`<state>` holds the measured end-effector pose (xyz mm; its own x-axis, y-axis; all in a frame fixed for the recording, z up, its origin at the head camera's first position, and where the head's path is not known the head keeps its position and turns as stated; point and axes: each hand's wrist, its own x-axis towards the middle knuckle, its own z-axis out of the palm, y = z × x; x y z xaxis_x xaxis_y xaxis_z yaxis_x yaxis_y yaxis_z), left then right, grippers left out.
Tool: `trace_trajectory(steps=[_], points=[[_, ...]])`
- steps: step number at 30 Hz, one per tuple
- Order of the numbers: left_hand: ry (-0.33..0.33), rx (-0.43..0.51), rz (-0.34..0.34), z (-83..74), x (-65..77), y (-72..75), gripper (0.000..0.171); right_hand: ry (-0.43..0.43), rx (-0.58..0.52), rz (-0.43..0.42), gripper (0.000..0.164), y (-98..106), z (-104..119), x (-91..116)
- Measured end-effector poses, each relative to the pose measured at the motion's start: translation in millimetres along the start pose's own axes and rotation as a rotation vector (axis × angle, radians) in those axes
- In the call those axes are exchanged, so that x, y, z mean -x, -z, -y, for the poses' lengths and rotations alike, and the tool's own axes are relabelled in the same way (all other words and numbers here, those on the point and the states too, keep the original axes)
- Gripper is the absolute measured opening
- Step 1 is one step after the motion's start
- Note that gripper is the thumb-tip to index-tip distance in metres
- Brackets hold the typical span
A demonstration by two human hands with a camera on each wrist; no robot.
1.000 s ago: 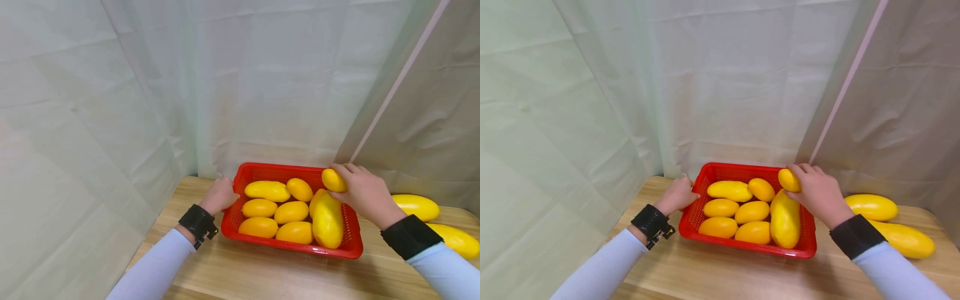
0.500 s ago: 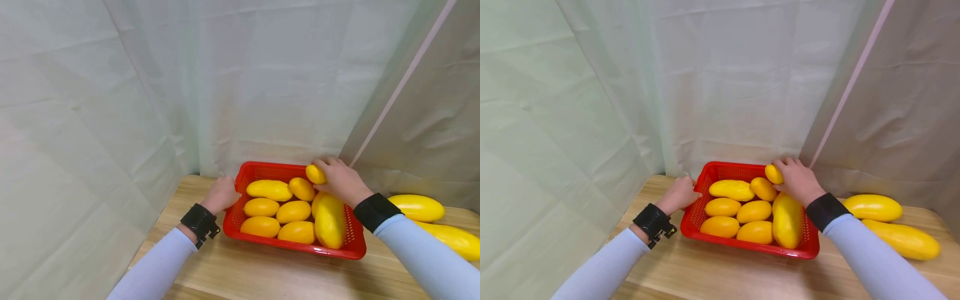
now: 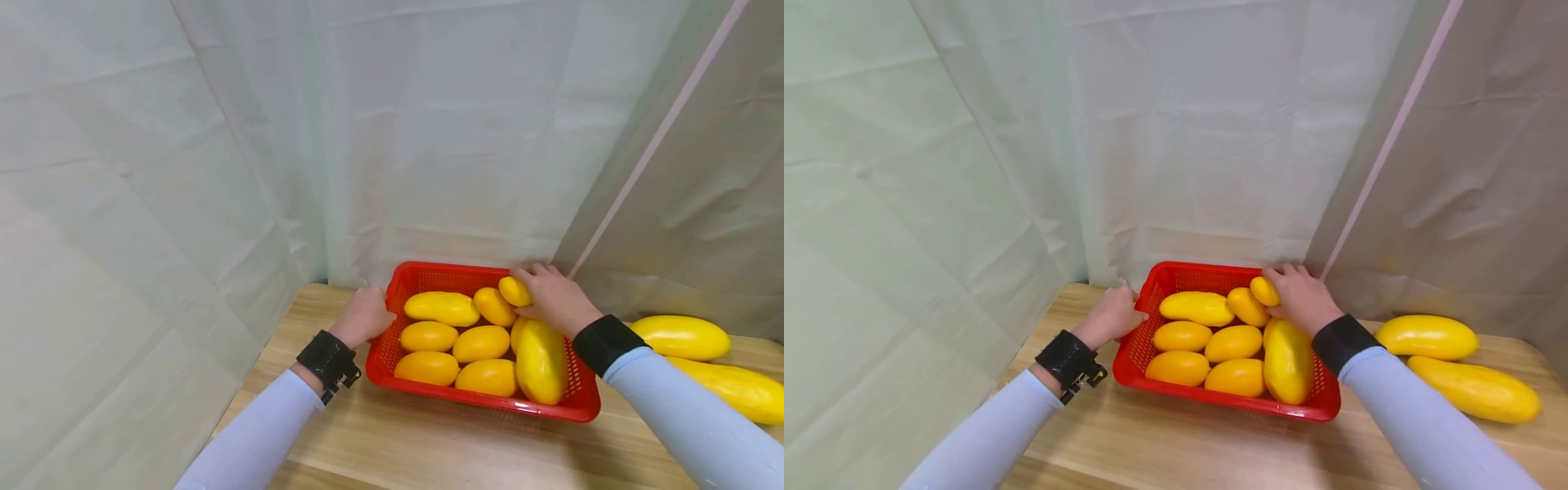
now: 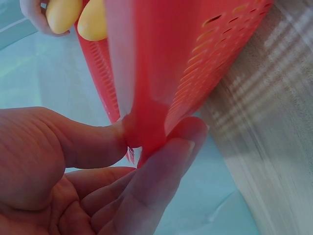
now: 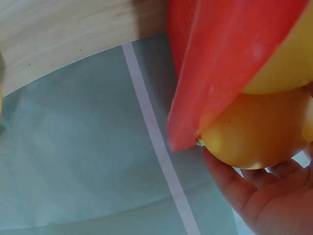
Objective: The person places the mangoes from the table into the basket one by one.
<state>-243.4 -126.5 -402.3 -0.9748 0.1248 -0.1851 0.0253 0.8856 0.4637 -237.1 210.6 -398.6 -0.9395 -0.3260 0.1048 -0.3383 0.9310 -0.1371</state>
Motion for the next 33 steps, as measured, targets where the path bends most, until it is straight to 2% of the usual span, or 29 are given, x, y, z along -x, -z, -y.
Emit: trace_trajectory(steps=[6,18,29,33], points=[[-0.001,-0.016,0.002,0.3,0.7,-0.1,0.028,-0.014,-0.023,0.018,0.069,-3.0,1.6,-0.1],[0.007,0.005,0.008,0.1,2.0,-0.5,0.027,-0.035,-0.013,0.043,0.078,-4.5,4.2,3.2],[-0.011,-0.032,-0.011,0.0,0.5,-1.6,0.025,-0.036,-0.008,0.084,0.080,-5.8,3.4,5.2],[-0.016,-0.031,-0.021,0.6,0.5,-1.9,0.025,-0.050,-0.053,0.096,0.082,-8.9,4.3,4.7]])
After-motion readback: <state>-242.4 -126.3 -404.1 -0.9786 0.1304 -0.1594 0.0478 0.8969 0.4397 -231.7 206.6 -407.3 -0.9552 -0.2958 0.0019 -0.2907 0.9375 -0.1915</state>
